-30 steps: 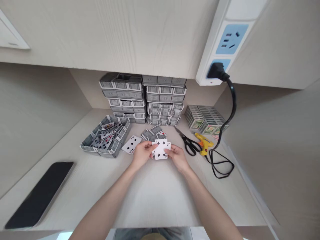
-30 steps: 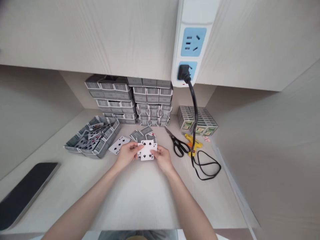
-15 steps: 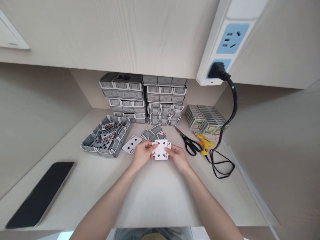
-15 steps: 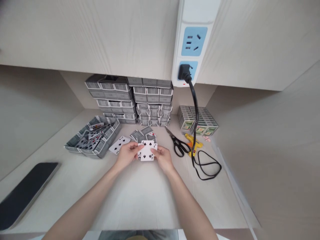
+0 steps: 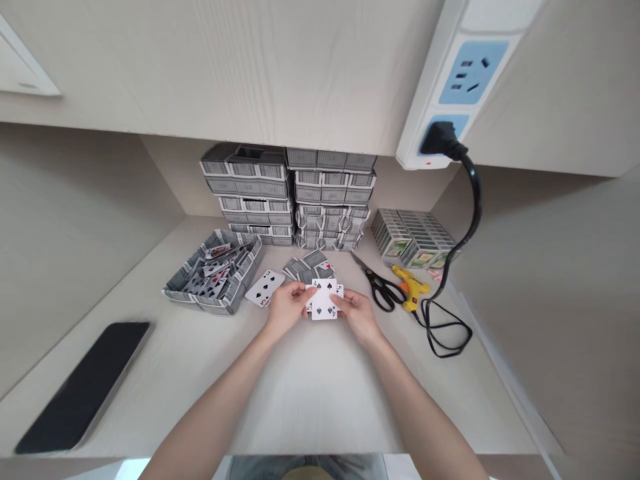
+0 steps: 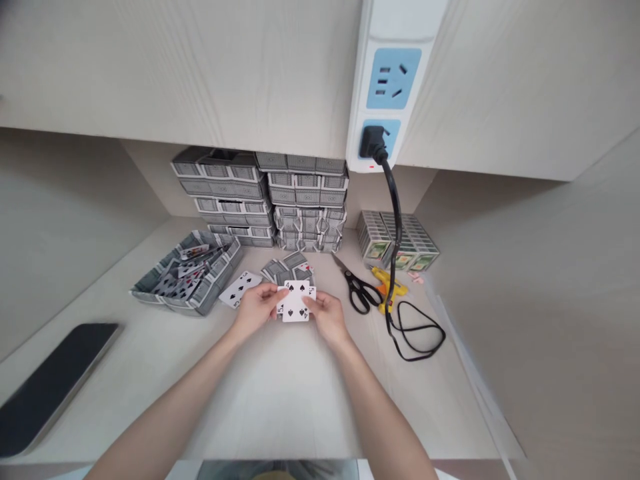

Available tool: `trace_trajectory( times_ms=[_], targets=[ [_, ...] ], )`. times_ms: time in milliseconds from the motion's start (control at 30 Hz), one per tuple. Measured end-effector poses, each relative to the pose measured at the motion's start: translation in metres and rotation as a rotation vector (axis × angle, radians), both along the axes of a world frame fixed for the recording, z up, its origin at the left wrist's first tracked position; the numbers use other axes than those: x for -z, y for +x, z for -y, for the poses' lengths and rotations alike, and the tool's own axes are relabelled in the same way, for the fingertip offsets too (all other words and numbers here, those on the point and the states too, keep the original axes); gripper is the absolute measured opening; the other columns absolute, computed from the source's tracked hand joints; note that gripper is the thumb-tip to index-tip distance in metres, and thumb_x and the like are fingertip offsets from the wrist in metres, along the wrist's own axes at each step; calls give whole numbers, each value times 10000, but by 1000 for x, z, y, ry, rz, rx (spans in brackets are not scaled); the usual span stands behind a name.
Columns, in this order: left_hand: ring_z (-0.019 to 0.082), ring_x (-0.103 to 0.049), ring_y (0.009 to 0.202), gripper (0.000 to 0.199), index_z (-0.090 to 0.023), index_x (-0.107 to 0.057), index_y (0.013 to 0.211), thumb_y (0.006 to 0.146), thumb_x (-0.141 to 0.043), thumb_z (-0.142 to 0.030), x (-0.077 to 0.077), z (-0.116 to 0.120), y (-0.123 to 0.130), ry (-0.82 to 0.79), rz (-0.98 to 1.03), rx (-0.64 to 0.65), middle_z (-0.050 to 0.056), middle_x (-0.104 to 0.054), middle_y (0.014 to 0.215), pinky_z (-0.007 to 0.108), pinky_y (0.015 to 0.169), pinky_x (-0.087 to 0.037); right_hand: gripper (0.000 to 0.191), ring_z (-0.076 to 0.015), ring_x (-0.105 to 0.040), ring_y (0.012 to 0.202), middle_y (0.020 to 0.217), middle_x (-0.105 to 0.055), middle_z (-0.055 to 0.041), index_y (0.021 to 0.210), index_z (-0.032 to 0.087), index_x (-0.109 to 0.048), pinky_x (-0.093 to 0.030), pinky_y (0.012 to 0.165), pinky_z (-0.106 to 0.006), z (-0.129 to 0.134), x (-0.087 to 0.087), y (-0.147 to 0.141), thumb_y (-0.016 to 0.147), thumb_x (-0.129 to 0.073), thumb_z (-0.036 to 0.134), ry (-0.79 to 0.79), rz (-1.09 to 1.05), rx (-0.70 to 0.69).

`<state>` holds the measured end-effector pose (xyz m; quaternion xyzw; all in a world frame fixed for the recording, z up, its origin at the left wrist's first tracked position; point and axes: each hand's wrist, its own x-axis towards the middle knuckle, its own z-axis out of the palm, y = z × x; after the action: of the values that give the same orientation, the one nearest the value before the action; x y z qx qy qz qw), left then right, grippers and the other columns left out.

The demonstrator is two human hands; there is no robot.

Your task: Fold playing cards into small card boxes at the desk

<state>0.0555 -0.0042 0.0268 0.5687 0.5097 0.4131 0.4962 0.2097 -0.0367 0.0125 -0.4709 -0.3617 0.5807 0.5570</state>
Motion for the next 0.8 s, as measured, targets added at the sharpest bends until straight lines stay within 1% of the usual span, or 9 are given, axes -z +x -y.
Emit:
trace_trajectory(
  times_ms=[167,233,333,433,533,667,800],
  targets=[
    [73,-417,331,288,-152,-590,677,654,-616,-438,2,-2,-1,3,8,18,-47,-531,432,199,365,-311,383,-195,-629,605,726,-698,-62,804,138,-671,-497,607,-331,-1,3,1,557,-729,424,2,13,24],
    [72,-409,333,294,-148,-603,682,655,-616,-441,0,-4,-3,-6,17,44,-47,-524,427,203,376,-308,381,-196,-629,603,726,-698,-59,813,141,-672,-498,608,-335,-1,2,1,555,-731,415,-3,8,43],
    [80,-419,351,324,-140,-625,698,689,-578,-460,-5,-7,-9,-74,44,153,-39,-501,403,204,389,-293,372,-193,-629,606,729,-698,-55,820,140,-672,-498,615,-337,-1,1,2,560,-732,400,-1,-11,55],
    [84,-454,396,325,-137,-643,751,702,-572,-451,-10,-9,-16,-161,113,275,-18,-533,444,199,407,-285,350,-191,-627,603,728,-698,-53,811,143,-671,-493,611,-332,0,0,3,572,-728,393,11,-17,66],
    [78,-462,433,316,-134,-648,784,700,-592,-434,-12,-8,-20,-216,169,354,-11,-544,486,195,438,-304,330,-192,-621,590,726,-698,-50,804,151,-668,-483,585,-326,1,-1,2,587,-719,395,47,5,95],
    [86,-500,510,325,-127,-646,779,706,-591,-439,-11,-6,-19,-255,198,397,21,-591,584,193,487,-345,307,-183,-612,574,726,-694,-51,815,148,-659,-473,573,-310,3,-2,1,636,-680,396,109,66,95],
    [108,-525,552,374,-116,-656,799,689,-593,-468,-10,-4,-12,-210,122,395,45,-625,621,198,491,-345,290,-177,-606,572,706,-686,-52,811,136,-640,-467,562,-290,3,1,2,669,-645,389,137,170,126]
  ],
)
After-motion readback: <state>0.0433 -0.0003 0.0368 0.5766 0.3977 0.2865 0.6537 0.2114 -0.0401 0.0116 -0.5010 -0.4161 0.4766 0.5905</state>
